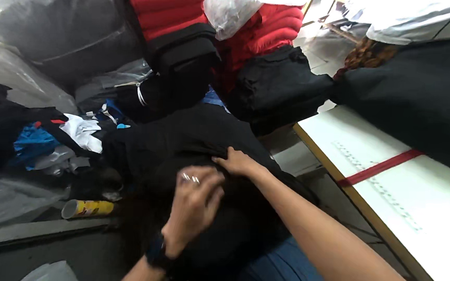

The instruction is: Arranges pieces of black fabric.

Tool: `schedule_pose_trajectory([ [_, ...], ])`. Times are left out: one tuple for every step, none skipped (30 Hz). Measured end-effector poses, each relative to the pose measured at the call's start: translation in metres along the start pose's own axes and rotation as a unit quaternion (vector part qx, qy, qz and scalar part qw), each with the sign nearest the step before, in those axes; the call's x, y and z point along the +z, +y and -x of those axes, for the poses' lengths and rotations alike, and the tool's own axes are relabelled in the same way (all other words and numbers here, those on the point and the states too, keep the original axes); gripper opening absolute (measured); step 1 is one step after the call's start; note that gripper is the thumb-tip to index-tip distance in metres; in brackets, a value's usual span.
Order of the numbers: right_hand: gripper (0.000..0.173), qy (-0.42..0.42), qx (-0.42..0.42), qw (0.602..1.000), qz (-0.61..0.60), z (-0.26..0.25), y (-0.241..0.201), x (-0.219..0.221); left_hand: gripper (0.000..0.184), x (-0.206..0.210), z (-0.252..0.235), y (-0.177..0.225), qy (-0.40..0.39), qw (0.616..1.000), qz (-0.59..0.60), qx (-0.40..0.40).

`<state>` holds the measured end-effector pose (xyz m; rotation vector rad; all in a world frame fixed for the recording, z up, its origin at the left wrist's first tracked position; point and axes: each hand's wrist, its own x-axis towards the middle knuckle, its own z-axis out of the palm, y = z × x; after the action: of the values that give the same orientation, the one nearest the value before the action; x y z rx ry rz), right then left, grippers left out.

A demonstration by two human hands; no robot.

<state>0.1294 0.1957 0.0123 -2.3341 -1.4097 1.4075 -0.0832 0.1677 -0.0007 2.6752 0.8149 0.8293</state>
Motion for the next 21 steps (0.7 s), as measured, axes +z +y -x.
schedule_pose_trajectory([
  [0.085,-0.012,0.004,1.000,-0.003,-0.004,0.001,-0.002,0.033,-0.008,0.024,0.015,-0.077,0.997,0.020,0.004],
  [0.086,-0.020,0.004,1.000,-0.005,-0.008,0.001,-0.004,0.045,-0.013,0.048,0.024,-0.163,0.987,0.013,-0.002],
  [0.087,-0.026,0.003,1.000,-0.006,-0.010,0.001,-0.005,0.055,-0.017,0.070,0.027,-0.244,0.970,-0.002,-0.020],
  [0.087,-0.028,0.001,1.000,-0.004,-0.011,0.001,-0.004,0.061,-0.025,0.087,0.027,-0.305,0.951,-0.021,-0.046],
  [0.087,-0.026,-0.003,1.000,-0.004,-0.011,0.001,-0.003,0.064,-0.036,0.096,0.025,-0.357,0.931,-0.032,-0.072],
  [0.088,-0.021,-0.008,1.000,-0.006,-0.009,0.003,-0.002,0.065,-0.051,0.097,0.024,-0.408,0.908,-0.034,-0.089],
  [0.088,-0.015,-0.016,1.000,-0.010,-0.006,0.006,0.000,0.061,-0.064,0.093,0.023,-0.447,0.890,-0.026,-0.093],
  [0.089,-0.006,-0.032,0.999,-0.014,-0.001,0.008,0.002,0.049,-0.076,0.084,0.020,-0.454,0.887,-0.010,-0.080],
  [0.090,0.002,-0.057,0.998,-0.017,0.004,0.010,0.004,0.029,-0.086,0.069,0.015,-0.441,0.896,0.007,-0.062],
  [0.095,0.004,-0.088,0.996,-0.025,0.010,0.013,0.005,0.012,-0.096,0.046,0.010,-0.420,0.906,0.024,-0.049],
  [0.102,-0.004,-0.117,0.992,-0.040,0.017,0.015,0.006,0.019,-0.105,0.020,0.003,-0.388,0.921,0.034,-0.028],
  [0.111,-0.016,-0.139,0.989,-0.051,0.025,0.016,0.006,0.027,-0.111,-0.007,-0.006,-0.355,0.934,0.037,-0.006],
  [0.120,-0.022,-0.153,0.987,-0.048,0.034,0.015,0.005,0.031,-0.114,-0.033,-0.016,-0.326,0.944,0.041,0.005],
  [0.126,-0.020,-0.154,0.987,-0.029,0.045,0.010,0.005,0.033,-0.108,-0.055,-0.029,-0.304,0.951,0.045,0.005],
  [0.131,-0.007,-0.142,0.990,-0.003,0.054,0.002,0.005,0.034,-0.096,-0.074,-0.043,-0.283,0.958,0.044,0.001],
  [0.133,0.011,-0.117,0.993,0.025,0.060,-0.007,0.007,0.036,-0.078,-0.088,-0.054,-0.259,0.965,0.031,-0.003],
  [0.128,0.030,-0.083,0.995,0.045,0.059,-0.012,0.011,0.038,-0.057,-0.095,-0.061,-0.220,0.975,-0.003,-0.003],
  [0.116,0.046,-0.050,0.996,0.056,0.051,-0.013,0.014,0.038,-0.036,-0.094,-0.061,-0.164,0.985,-0.050,0.002],
  [0.102,0.049,-0.023,0.997,0.053,0.040,-0.010,0.015,0.037,-0.019,-0.086,-0.056,-0.101,0.991,-0.081,0.016],
  [0.092,0.042,-0.009,0.998,0.041,0.029,-0.007,0.012,0.034,-0.009,-0.073,-0.046,-0.052,0.995,-0.082,0.034],
  [0.087,0.031,-0.002,0.999,0.029,0.020,-0.004,0.008,0.032,-0.004,-0.053,-0.029,-0.034,0.997,-0.061,0.043],
])
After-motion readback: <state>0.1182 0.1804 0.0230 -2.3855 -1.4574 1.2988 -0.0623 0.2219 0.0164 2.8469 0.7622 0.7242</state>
